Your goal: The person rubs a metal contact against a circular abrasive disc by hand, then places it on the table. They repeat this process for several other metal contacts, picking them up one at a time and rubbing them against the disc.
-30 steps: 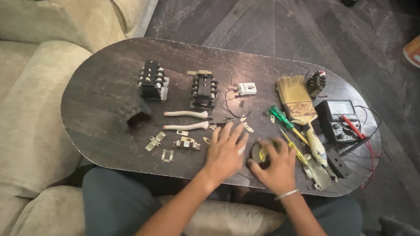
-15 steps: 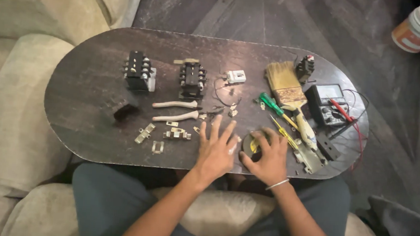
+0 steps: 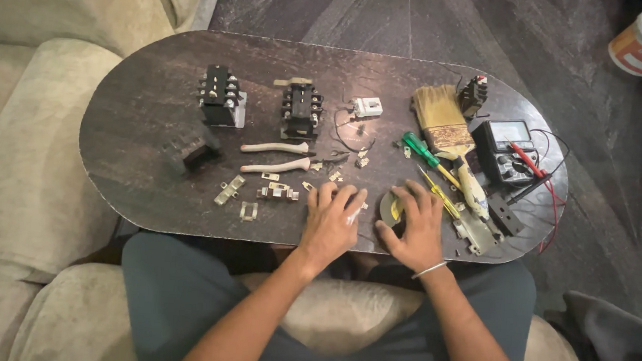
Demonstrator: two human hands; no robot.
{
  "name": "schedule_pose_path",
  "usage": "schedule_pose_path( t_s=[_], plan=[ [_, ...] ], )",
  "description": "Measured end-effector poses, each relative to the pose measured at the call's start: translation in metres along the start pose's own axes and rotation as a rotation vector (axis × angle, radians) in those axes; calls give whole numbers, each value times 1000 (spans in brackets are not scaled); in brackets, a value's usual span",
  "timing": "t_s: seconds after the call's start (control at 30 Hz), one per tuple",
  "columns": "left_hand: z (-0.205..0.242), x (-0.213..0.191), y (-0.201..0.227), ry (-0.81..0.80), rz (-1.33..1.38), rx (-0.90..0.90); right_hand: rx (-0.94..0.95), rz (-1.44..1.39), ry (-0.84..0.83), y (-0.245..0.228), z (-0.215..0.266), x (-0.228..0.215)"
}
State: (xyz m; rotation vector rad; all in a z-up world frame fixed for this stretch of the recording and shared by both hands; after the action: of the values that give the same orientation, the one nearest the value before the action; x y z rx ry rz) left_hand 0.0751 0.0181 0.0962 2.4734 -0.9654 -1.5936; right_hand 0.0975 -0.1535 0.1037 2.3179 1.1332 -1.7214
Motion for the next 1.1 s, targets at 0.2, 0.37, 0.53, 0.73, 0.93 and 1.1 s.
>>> schedule_pose_path(
  t_s=[0.2, 0.37, 0.53, 0.73, 0.93, 1.1],
  plan=[
    [1, 2, 2, -62, -18, -18, -57, -51, -54, -6, 2, -4],
    [4, -3, 7, -110, -67, -23, -82, -69, -52, -10, 5, -5],
    [8, -7, 6, -143, -20, -46, -125, -85, -43, -12, 4, -7],
    [7, -4, 2, -173, -44, -44, -221, 67, -288, -20, 0, 5],
    [6, -8, -6, -183, 29, 5, -125, 124, -336, -14, -2, 15],
    [6, -12, -5, -184, 0, 26, -173, 152, -355, -16, -1, 17]
  ],
)
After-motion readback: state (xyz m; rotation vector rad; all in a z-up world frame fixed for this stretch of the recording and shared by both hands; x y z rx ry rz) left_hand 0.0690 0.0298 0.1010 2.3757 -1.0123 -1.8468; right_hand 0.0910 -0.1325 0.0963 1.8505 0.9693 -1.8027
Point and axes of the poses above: each hand's wrist, its own z-axis away from the middle knuckle, its own x-axis out of the palm, y = z × x, the point moved 6 cm from there along -z, towards the middle knuckle, and after that the axes turned 12 degrees about -y, right-handed, at the moved point
